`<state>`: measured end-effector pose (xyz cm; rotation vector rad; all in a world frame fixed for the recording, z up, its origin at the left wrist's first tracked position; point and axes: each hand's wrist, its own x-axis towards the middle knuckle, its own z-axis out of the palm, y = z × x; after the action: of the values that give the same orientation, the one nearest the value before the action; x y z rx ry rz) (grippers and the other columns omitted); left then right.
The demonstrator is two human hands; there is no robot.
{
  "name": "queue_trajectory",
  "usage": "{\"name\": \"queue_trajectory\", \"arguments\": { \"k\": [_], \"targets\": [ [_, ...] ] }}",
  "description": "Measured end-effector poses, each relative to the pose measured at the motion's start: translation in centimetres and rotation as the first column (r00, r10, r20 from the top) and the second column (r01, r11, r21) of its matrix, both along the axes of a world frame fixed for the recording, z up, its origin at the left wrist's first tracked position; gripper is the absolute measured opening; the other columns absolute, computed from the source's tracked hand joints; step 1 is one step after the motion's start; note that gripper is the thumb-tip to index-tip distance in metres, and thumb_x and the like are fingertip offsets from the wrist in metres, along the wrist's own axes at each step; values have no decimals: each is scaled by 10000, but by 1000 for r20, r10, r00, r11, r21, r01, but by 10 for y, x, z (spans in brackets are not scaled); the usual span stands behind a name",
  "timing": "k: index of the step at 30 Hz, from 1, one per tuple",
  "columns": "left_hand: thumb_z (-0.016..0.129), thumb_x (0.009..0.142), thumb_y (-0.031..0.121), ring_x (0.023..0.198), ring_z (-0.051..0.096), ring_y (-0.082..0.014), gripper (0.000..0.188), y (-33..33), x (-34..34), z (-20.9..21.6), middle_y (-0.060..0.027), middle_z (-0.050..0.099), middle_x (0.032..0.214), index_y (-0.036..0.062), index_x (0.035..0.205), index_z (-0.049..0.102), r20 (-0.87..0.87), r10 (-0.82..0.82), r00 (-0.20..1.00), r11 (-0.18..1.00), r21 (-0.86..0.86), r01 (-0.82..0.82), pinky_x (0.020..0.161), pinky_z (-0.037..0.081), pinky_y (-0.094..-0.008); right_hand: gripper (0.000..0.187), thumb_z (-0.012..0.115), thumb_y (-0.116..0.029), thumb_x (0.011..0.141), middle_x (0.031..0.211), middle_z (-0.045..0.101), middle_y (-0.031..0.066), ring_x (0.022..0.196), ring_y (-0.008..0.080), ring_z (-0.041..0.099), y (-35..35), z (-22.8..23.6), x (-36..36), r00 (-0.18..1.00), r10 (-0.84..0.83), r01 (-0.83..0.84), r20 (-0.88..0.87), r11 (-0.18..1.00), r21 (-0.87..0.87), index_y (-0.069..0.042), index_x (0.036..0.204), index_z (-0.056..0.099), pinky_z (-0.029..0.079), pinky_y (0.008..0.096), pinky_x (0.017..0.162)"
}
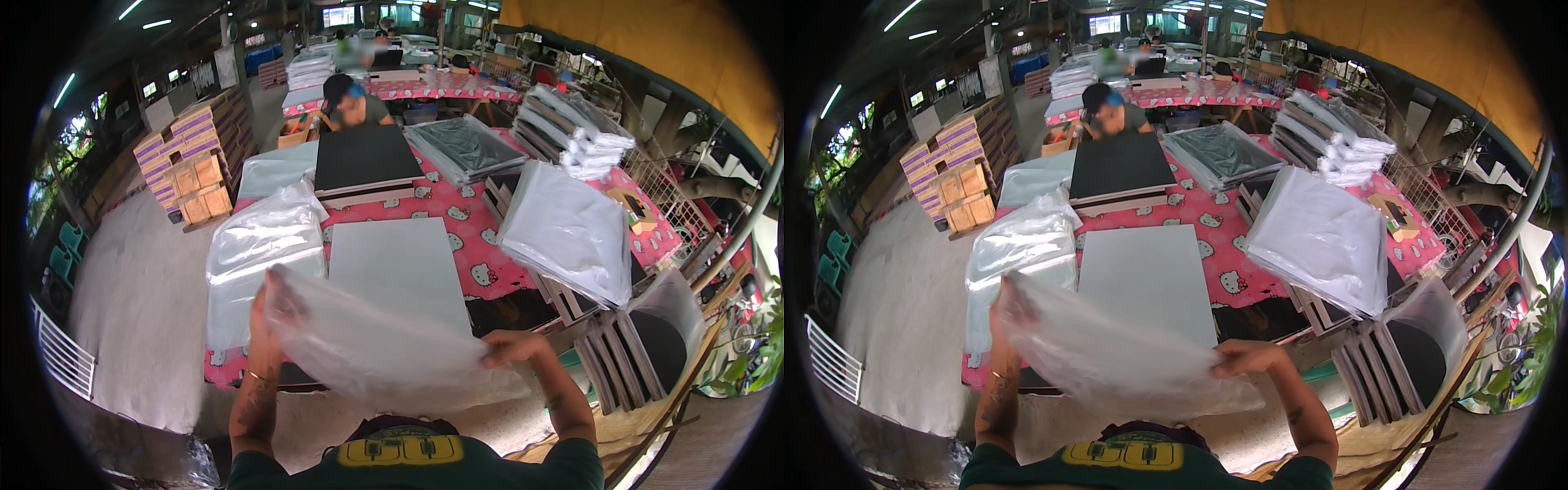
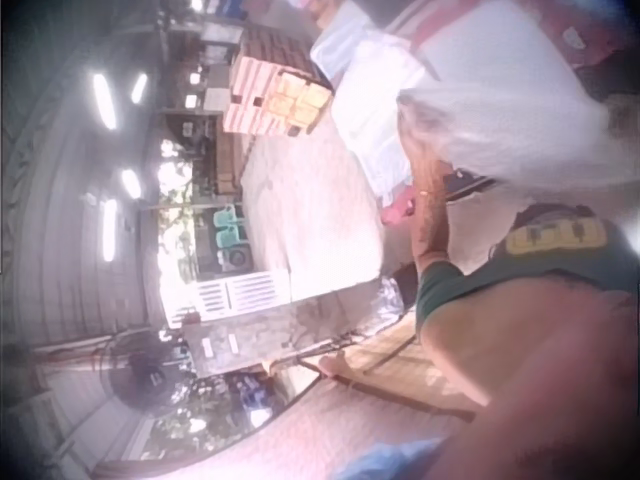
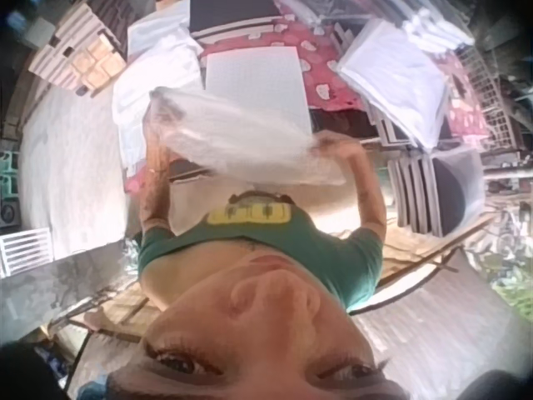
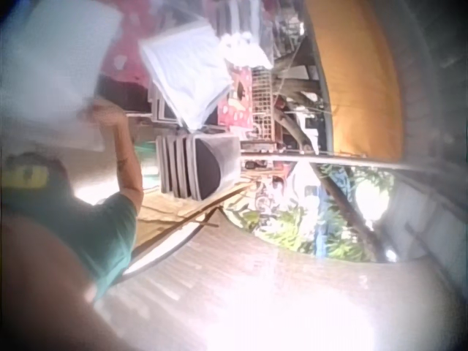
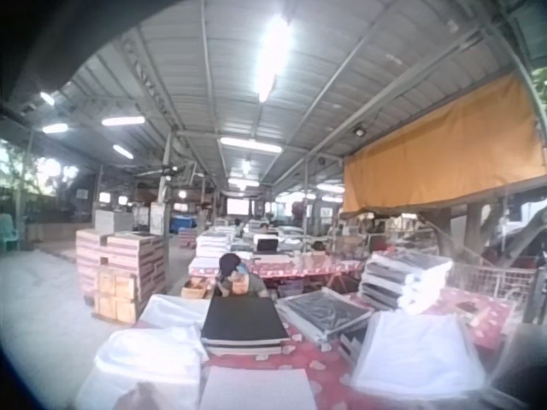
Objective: The person places black sheets and white boards into individual plastic sleeves by hand. They pick up a plastic bag, slide the item inside, and stack the packaged items on a pile.
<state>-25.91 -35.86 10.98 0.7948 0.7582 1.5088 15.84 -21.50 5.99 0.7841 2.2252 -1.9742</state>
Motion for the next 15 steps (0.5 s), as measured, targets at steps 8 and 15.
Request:
{"name": "queue_trajectory", "arguments": {
  "k": [8,15],
  "targets": [
    [590,895,316,873,628,-241,303,-10,-38,-59,-119,640,939,29,990,617,-491,-297,819,954,-180,237,776,512,-397,476,685,-280,820,1077,607,119,879,219,607,6,-93,9,858,-304,-143,-414,632,-761,2,1180,550,496,336,774],
    [645,818,257,764,658,-290,318,-51,-53,-120,-203,647,932,1,989,562,-156,-11,988,922,-384,-50,748,550,-386,490,618,-216,838,1006,613,132,898,219,599,-48,-92,19,772,-542,147,-331,659,-738,41,1235,488,508,345,739]
  ]
}}
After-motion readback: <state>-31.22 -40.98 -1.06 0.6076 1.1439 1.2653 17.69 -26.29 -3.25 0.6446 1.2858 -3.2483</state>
